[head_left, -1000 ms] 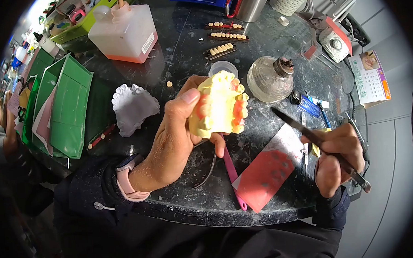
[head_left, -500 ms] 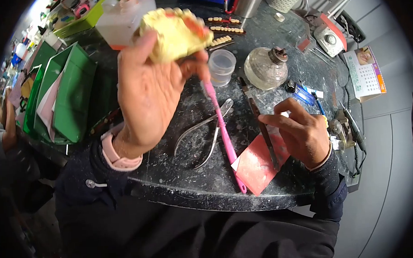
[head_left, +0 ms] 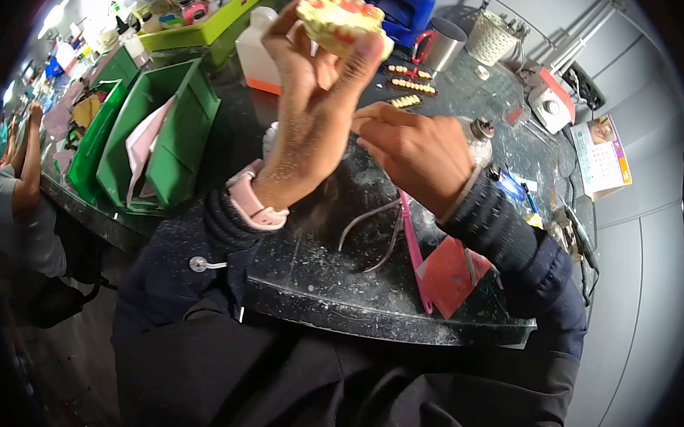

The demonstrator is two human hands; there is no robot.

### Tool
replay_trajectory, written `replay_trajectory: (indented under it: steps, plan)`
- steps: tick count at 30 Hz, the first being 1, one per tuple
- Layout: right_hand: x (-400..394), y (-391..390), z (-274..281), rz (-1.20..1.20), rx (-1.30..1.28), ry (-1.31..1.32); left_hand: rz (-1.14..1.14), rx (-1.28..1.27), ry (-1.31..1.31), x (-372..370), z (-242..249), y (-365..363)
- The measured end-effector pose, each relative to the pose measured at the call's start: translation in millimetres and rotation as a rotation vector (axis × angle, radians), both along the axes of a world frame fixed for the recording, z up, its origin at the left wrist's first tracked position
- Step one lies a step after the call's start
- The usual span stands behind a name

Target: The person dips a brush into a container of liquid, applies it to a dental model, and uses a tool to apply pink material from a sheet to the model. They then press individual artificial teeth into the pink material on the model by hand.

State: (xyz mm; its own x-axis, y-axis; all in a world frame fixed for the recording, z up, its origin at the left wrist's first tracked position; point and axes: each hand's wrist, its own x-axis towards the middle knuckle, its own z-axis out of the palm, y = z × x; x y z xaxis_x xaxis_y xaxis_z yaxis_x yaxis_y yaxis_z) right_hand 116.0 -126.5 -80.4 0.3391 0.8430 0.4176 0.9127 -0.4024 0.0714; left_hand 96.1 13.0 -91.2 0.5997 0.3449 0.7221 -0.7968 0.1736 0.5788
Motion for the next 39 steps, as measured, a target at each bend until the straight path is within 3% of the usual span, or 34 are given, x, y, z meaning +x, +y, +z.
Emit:
replay_trajectory:
  steps: [3, 14, 17, 21, 23, 25, 27, 29, 32, 36, 39]
  plan:
    - [11.0, 20.6, -9.5, -0.017, -0.248, -0.061, -0.056, -0.007, -0.028, -1.3, 6.8, -1.5]
    - [20.8, 21.6, -41.6, 0.155, 0.092, 0.018, -0.112, 0.01, 0.024, -16.2, 3.8, -12.9]
    - [0.6, 0.8, -10.3, 0.027, -0.233, -0.02, -0.112, 0.012, -0.012, -14.5, -4.4, -16.5]
    - [-39.1, -41.0, 28.4, -0.047, 0.13, 0.167, -0.244, -0.046, 0.01, -23.7, -1.8, -23.5]
    - [-47.2, -66.9, 41.8, -0.072, 0.314, 0.29, -0.268, 0.058, 0.053, -32.1, -1.5, -26.4]
    - [-52.1, -84.4, 54.2, -0.211, 0.464, 0.291, -0.298, 0.087, 0.027, -36.1, -8.2, -35.7]
    - [-47.1, -97.3, 60.3, -0.204, 0.518, 0.157, -0.354, 0.149, 0.078, -42.8, -14.0, -40.7]
    - [-38.6, -105.3, 49.8, -0.092, 0.722, 0.248, -0.379, 0.274, 0.083, -46.8, -16.6, -43.7]
    - [-42.9, -108.1, 37.2, -0.07, 0.735, 0.333, -0.449, 0.302, 0.197, -56.4, -21.9, -50.4]
    - [-46.6, -114.9, 34.0, -0.005, 0.544, 0.261, -0.428, 0.429, 0.19, -55.3, -26.5, -49.5]
    - [-50.7, -118.8, 27.6, 0.012, 0.544, 0.423, -0.376, 0.607, 0.181, -56.1, -20.3, -48.3]
